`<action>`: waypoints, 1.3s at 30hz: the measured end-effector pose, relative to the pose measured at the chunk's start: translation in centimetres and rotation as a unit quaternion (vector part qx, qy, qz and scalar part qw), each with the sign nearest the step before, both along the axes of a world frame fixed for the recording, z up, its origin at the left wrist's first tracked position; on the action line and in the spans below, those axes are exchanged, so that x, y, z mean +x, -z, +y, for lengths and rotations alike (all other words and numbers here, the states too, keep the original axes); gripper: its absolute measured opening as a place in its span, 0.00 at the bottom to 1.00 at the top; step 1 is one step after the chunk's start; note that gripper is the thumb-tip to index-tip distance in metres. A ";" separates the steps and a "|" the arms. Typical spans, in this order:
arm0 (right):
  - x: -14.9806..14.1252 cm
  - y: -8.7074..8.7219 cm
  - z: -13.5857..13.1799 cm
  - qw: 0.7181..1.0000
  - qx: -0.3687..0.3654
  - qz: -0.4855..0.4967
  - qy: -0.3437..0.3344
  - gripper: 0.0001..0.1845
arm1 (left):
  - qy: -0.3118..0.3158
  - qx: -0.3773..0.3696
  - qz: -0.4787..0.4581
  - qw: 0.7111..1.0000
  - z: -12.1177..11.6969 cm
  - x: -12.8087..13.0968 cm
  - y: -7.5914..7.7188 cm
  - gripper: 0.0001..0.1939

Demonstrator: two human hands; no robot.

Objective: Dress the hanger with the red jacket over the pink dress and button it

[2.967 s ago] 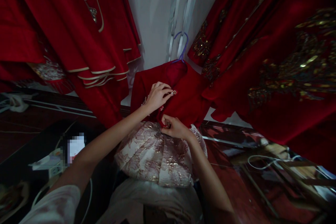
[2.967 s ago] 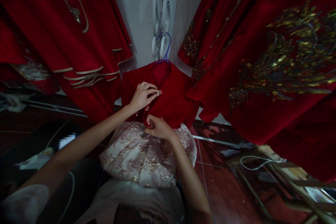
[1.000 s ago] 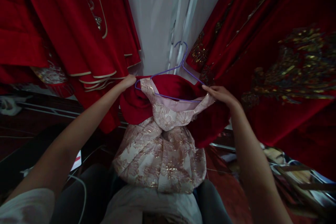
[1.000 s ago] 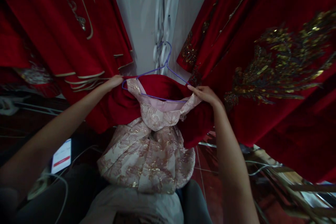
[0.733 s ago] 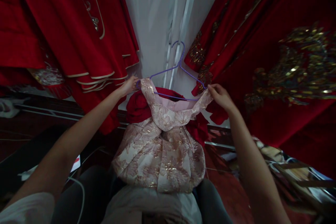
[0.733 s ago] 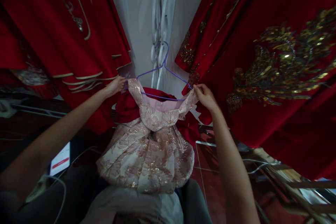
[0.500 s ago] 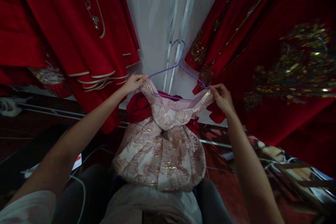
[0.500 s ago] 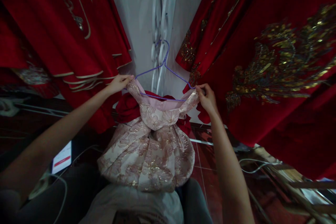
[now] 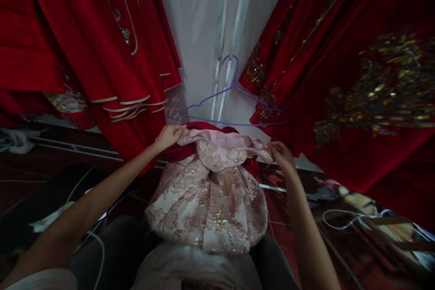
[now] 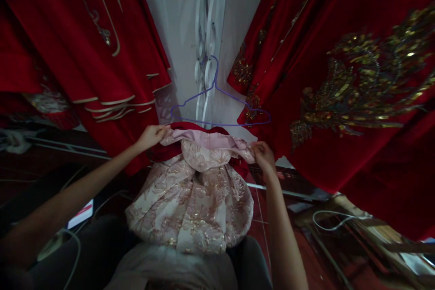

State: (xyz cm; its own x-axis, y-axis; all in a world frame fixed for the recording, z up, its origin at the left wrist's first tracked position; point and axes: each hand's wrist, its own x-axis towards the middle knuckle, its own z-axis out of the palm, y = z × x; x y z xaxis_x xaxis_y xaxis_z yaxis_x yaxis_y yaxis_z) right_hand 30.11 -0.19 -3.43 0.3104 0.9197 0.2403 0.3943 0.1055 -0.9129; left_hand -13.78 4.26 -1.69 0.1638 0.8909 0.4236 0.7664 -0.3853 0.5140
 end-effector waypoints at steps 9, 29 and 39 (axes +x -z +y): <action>-6.4 -5.8 -2.9 0.975 0.093 -0.088 -0.179 0.16 | 0.260 0.190 0.138 0.937 -2.1 10.6 -6.6 0.15; 0.1 -2.1 -0.6 0.953 0.175 -0.034 0.245 0.15 | 0.145 0.250 0.095 0.953 -3.4 11.2 -0.7 0.12; -0.8 -3.7 -1.0 0.949 0.234 -0.025 0.212 0.16 | 0.140 0.245 0.112 0.953 -3.4 11.6 -0.8 0.13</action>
State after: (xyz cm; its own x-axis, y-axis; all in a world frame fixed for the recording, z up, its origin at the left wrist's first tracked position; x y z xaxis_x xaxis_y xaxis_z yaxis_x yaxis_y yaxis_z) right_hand 29.33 -1.17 0.23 0.6053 0.5046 0.6156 0.5334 0.3169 -0.7842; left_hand -2.22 0.83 -0.92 0.5021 0.5032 0.7033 0.6672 -0.7429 0.0552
